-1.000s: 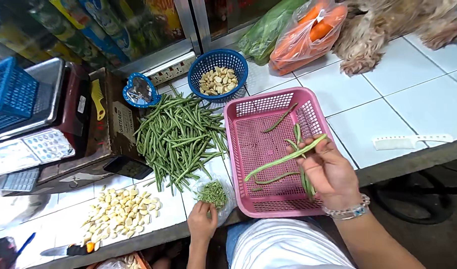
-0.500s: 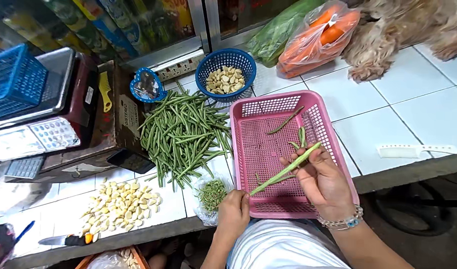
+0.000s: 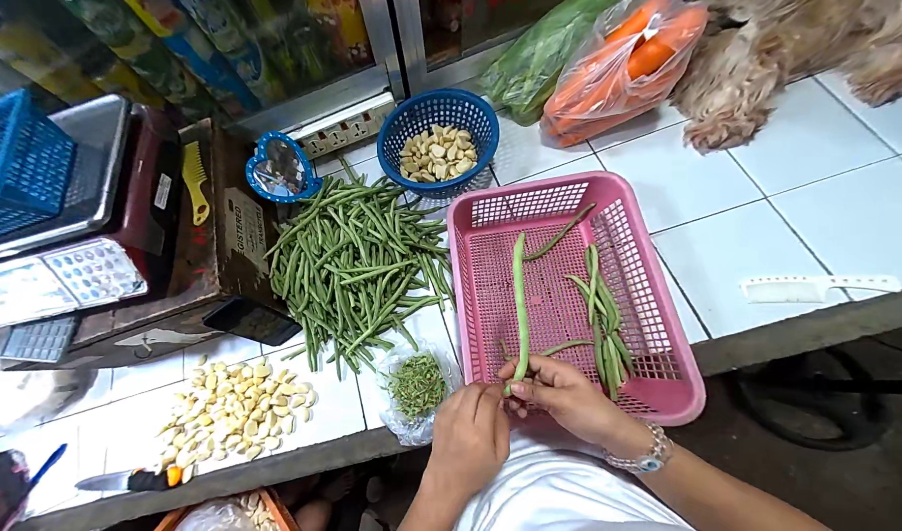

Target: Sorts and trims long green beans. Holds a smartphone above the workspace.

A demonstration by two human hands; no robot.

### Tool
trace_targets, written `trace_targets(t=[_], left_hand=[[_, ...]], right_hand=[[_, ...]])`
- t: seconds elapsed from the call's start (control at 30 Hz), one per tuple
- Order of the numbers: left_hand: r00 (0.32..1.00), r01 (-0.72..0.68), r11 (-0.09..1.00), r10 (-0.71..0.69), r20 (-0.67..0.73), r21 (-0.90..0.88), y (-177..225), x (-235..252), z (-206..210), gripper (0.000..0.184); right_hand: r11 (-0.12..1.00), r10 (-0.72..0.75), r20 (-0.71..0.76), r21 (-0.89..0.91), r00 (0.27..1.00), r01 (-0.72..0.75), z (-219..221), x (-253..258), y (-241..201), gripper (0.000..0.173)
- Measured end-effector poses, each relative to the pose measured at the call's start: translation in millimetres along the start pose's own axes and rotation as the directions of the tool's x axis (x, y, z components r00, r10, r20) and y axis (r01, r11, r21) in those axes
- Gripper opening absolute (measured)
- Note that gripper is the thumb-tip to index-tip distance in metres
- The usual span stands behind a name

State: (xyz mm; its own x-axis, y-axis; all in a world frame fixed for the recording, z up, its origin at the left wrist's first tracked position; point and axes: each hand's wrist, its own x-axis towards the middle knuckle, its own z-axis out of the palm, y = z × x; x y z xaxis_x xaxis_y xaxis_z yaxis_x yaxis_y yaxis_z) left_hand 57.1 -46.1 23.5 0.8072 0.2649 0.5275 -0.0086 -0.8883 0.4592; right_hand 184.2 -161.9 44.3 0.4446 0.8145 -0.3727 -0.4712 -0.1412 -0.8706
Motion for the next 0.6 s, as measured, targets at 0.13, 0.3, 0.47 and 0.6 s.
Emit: trace_targets(t=[0.13, 0.3, 0.47, 0.6], left_hand=[[0.989, -0.12, 0.992, 0.117, -0.087, -0.026, -6.1, 1.0, 1.0, 0.02], [0.983, -0.184, 0.935, 0.176, -0.055, -0.303, -13.0, 2.4, -4.9, 0.012], [0.978, -0.158, 0.8, 0.207, 0.018, -0.579, -15.0, 4.5, -12.5, 0.01], [0.962, -0.132, 0.679, 0.263, 0.071, -0.722, -15.7, -2.7, -12.6, 0.01]], right_hand=[[0.999, 0.036, 0.086, 0.019, 0.996, -0.037, -5.6, -0.4, -3.1, 0.027], [0.992, 0.064, 0.267, 0.084, 0.962, -0.09, -19.0, 1.9, 0.1, 0.038], [0.987, 0.106, 0.508, 0.05, 0.855, -0.152, -33.4, 5.4, 2.4, 0.04], [0.98, 0.146, 0.679, -0.001, 0.719, -0.198, -38.6, 6.4, 11.6, 0.028]])
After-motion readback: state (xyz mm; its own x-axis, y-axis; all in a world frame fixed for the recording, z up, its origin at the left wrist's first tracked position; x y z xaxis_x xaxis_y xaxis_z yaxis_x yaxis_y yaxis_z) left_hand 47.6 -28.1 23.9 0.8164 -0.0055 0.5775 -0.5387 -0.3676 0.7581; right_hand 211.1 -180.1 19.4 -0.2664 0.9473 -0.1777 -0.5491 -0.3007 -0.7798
